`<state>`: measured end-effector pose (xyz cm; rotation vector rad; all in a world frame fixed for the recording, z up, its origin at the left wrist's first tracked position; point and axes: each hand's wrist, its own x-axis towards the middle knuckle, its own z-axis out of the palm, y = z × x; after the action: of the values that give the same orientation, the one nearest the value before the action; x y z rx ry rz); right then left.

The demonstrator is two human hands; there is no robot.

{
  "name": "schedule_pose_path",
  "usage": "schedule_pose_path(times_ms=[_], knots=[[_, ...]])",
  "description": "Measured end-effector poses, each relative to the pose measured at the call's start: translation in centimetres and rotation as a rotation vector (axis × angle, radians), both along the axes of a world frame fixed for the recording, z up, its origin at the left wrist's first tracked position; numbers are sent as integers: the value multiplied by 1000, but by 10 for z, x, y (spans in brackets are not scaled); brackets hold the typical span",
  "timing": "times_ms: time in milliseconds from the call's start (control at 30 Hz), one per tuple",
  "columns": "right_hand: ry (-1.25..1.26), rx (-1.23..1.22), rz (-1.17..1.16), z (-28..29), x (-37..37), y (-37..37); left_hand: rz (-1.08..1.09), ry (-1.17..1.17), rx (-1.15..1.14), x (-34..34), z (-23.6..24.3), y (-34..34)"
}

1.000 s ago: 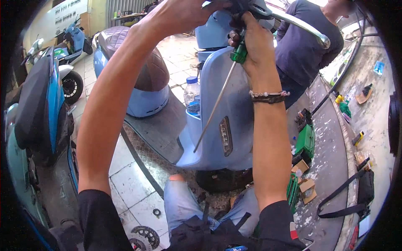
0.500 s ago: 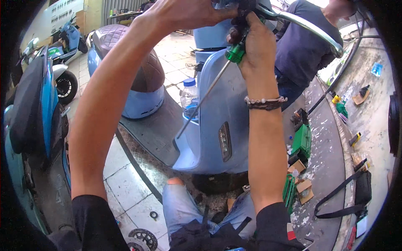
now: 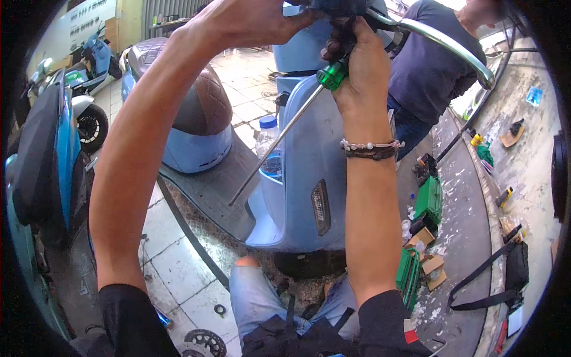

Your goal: The person unfastens screws on the scooter handlebar assembly using a screwdriver and removes the throttle switch unit by hand. Then, the person holds and turns the detached part with both hands.

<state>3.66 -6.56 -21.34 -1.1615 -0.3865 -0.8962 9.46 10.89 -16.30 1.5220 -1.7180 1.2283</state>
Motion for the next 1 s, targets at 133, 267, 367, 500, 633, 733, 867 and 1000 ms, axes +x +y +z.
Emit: schedule_pose_path(times_ms=[133, 267, 367, 500, 633, 733, 867, 1000], knots=[[5, -19, 125, 0, 3, -13, 34, 63, -20, -5, -2, -5], [27, -18, 169, -3, -2, -9, -3, -19, -52, 6, -3, -8], [71, -8, 177, -8, 0, -13, 20, 63, -23, 8, -2, -7], [30, -49, 3, 1, -3, -5, -45, -73, -18, 16, 1, -10], [23, -14, -60, 0, -2, 6, -123, -81, 6, 22, 2, -8], [-2, -33, -54, 2, -3, 2, 13, -107, 18, 21, 3, -5], [34, -41, -26, 3, -6, 2, -54, -19, 6, 14, -3, -4], [96, -61, -7, 8, -19, -4, 14, 64, -4, 14, -5, -4]])
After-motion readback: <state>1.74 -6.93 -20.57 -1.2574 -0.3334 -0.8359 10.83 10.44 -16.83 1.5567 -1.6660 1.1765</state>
